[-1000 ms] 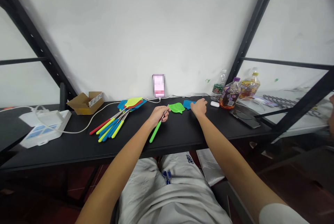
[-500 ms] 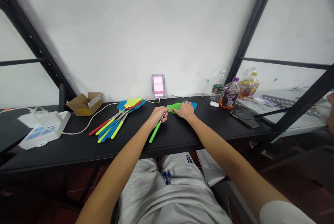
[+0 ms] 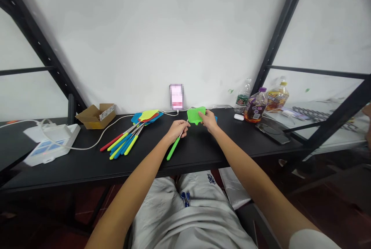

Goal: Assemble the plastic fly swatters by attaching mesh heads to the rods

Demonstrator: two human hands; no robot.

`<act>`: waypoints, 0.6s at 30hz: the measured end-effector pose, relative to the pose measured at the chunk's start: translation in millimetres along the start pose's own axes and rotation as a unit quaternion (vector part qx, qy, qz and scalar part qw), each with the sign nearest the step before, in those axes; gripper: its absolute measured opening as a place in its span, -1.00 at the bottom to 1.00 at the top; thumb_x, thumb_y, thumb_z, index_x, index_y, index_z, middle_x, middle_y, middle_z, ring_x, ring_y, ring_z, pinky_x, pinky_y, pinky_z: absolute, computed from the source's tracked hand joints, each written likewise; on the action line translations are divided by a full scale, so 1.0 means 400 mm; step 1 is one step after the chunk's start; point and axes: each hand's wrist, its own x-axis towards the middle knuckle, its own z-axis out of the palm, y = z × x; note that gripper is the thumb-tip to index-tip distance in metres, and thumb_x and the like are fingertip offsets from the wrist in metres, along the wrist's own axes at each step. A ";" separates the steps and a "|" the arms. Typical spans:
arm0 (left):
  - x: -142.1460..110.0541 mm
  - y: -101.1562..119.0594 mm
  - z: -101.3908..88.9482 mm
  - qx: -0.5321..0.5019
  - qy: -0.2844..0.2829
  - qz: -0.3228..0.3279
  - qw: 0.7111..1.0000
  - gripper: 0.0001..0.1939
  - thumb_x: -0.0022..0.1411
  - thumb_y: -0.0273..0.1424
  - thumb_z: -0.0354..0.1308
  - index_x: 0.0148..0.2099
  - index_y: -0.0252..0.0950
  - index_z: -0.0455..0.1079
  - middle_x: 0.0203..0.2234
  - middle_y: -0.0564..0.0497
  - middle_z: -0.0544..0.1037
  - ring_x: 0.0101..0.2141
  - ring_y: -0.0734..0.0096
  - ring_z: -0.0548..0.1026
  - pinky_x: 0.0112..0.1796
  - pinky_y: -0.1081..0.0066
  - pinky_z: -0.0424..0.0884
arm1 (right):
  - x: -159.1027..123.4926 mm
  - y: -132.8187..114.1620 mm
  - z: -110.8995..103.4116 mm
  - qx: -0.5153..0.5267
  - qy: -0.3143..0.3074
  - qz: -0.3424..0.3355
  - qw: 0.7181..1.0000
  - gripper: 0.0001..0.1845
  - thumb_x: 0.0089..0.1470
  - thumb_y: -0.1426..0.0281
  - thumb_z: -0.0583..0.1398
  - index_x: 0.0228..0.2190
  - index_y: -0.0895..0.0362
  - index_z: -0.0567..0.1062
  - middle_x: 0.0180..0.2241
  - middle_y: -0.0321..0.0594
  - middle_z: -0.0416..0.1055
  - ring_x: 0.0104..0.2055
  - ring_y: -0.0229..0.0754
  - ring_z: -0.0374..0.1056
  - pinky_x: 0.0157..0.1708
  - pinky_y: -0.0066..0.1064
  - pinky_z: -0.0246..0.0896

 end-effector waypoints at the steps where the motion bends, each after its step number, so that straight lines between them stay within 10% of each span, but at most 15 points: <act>1: -0.001 0.000 0.000 0.002 0.000 0.003 1.000 -0.83 0.12 -0.35 0.22 -0.40 -0.34 0.36 -0.72 0.16 0.26 -0.81 0.63 0.19 -0.75 0.55 -0.05 | -0.005 -0.008 -0.001 0.065 -0.007 0.015 0.998 -0.69 -0.06 0.21 0.33 -0.38 0.10 0.36 -0.52 -0.31 0.40 -0.58 -0.29 0.28 -0.65 -0.50 0.06; 6: -0.001 -0.001 0.001 0.002 -0.009 0.016 1.000 -0.82 0.15 -0.34 0.22 -0.39 -0.35 0.35 -0.72 0.16 0.26 -0.81 0.64 0.19 -0.74 0.55 -0.05 | -0.025 -0.038 -0.003 0.210 -0.068 0.047 0.974 -0.64 -0.13 0.28 0.41 -0.35 0.14 0.41 -0.49 -0.23 0.47 -0.57 -0.26 0.39 -0.64 -0.50 0.22; 18: 0.002 -0.009 -0.003 0.005 -0.025 0.052 0.998 -0.74 0.22 -0.24 0.21 -0.29 -0.36 0.35 -0.66 0.19 0.26 -0.81 0.67 0.18 -0.75 0.58 -0.02 | -0.027 -0.027 0.008 0.205 -0.112 0.020 0.972 -0.62 -0.18 0.22 0.43 -0.42 0.18 0.45 -0.51 -0.19 0.48 -0.58 -0.22 0.42 -0.68 -0.51 0.21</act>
